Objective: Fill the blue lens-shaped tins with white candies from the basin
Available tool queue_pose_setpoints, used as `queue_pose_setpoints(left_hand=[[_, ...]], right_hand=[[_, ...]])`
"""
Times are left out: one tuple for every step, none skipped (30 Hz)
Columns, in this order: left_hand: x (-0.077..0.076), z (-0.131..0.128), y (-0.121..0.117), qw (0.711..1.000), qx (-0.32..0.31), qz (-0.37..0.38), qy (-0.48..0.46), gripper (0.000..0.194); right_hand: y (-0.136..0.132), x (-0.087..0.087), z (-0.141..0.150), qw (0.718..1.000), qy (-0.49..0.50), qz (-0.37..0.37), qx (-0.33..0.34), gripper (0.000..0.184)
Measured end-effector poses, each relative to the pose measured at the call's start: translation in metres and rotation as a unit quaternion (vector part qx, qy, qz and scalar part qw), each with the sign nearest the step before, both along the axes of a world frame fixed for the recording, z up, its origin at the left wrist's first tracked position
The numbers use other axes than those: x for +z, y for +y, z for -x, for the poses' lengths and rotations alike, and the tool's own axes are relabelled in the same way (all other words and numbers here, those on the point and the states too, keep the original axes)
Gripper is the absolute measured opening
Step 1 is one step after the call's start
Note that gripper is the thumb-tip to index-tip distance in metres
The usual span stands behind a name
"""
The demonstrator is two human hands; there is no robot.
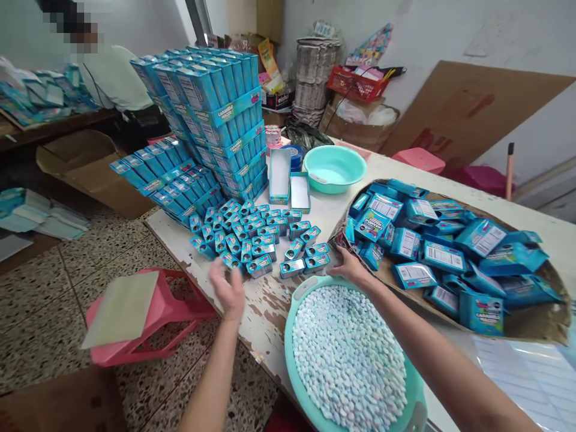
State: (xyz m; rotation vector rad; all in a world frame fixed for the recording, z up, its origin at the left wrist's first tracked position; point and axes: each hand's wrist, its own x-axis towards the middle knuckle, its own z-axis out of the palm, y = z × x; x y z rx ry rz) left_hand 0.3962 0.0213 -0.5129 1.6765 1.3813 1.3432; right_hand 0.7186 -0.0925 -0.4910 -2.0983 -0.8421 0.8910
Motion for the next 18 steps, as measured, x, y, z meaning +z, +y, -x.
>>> queue_pose_setpoints(left_hand=[[0.002, -0.016, -0.013, 0.992, -0.085, -0.041, 0.083, 0.051], [0.003, -0.034, -0.022, 0.97, -0.166, -0.067, 0.166, 0.051], [0.004, -0.052, -0.027, 0.939, -0.224, -0.08, 0.247, 0.054], [0.006, -0.069, -0.028, 0.904, -0.27, -0.085, 0.32, 0.06], [0.007, -0.083, -0.027, 0.871, -0.293, -0.086, 0.384, 0.065], [0.008, -0.095, -0.024, 0.845, -0.298, -0.088, 0.436, 0.068], [0.009, -0.104, -0.02, 0.825, -0.291, -0.095, 0.476, 0.068], [0.01, -0.11, -0.016, 0.811, -0.275, -0.106, 0.505, 0.065], [0.011, -0.115, -0.012, 0.803, -0.254, -0.117, 0.526, 0.061], [0.012, -0.117, -0.009, 0.798, -0.232, -0.125, 0.542, 0.057], [0.012, -0.119, -0.005, 0.794, -0.211, -0.131, 0.555, 0.054], [0.013, -0.121, -0.002, 0.79, -0.193, -0.133, 0.566, 0.052], [0.013, -0.123, 0.001, 0.786, -0.179, -0.134, 0.576, 0.05], [0.014, -0.126, 0.005, 0.782, -0.171, -0.135, 0.584, 0.048], [0.014, -0.129, 0.008, 0.779, -0.165, -0.137, 0.589, 0.047], [0.013, -0.131, 0.012, 0.778, -0.16, -0.139, 0.591, 0.046], [0.013, -0.134, 0.015, 0.779, -0.152, -0.14, 0.592, 0.044], [0.011, -0.136, 0.017, 0.781, -0.144, -0.14, 0.592, 0.044]], right_hand=[[0.006, -0.007, -0.001, 1.0, 0.011, -0.006, 0.004, 0.103], [0.011, -0.013, 0.0, 1.0, 0.023, -0.015, 0.009, 0.11], [0.017, -0.018, 0.001, 0.999, 0.037, -0.029, 0.016, 0.116], [0.023, -0.023, 0.003, 0.997, 0.056, -0.046, 0.026, 0.121], [0.029, -0.028, 0.004, 0.994, 0.077, -0.068, 0.039, 0.125], [0.035, -0.032, 0.005, 0.989, 0.099, -0.096, 0.054, 0.128], [0.041, -0.035, 0.006, 0.982, 0.119, -0.128, 0.07, 0.129], [0.047, -0.039, 0.006, 0.974, 0.133, -0.162, 0.086, 0.13], [0.054, -0.041, 0.006, 0.968, 0.133, -0.191, 0.099, 0.129], [0.061, -0.044, 0.005, 0.963, 0.122, -0.215, 0.108, 0.128], [0.068, -0.045, 0.004, 0.96, 0.106, -0.23, 0.115, 0.126], [0.076, -0.046, 0.003, 0.96, 0.089, -0.237, 0.119, 0.123], [0.083, -0.047, 0.001, 0.961, 0.075, -0.238, 0.12, 0.12], [0.091, -0.047, -0.001, 0.962, 0.065, -0.238, 0.12, 0.116], [0.098, -0.046, -0.003, 0.963, 0.058, -0.235, 0.12, 0.111], [0.105, -0.045, -0.004, 0.964, 0.051, -0.23, 0.119, 0.105], [0.112, -0.043, -0.006, 0.967, 0.039, -0.221, 0.116, 0.1], [0.118, -0.04, -0.006, 0.972, 0.025, -0.207, 0.111, 0.096]])
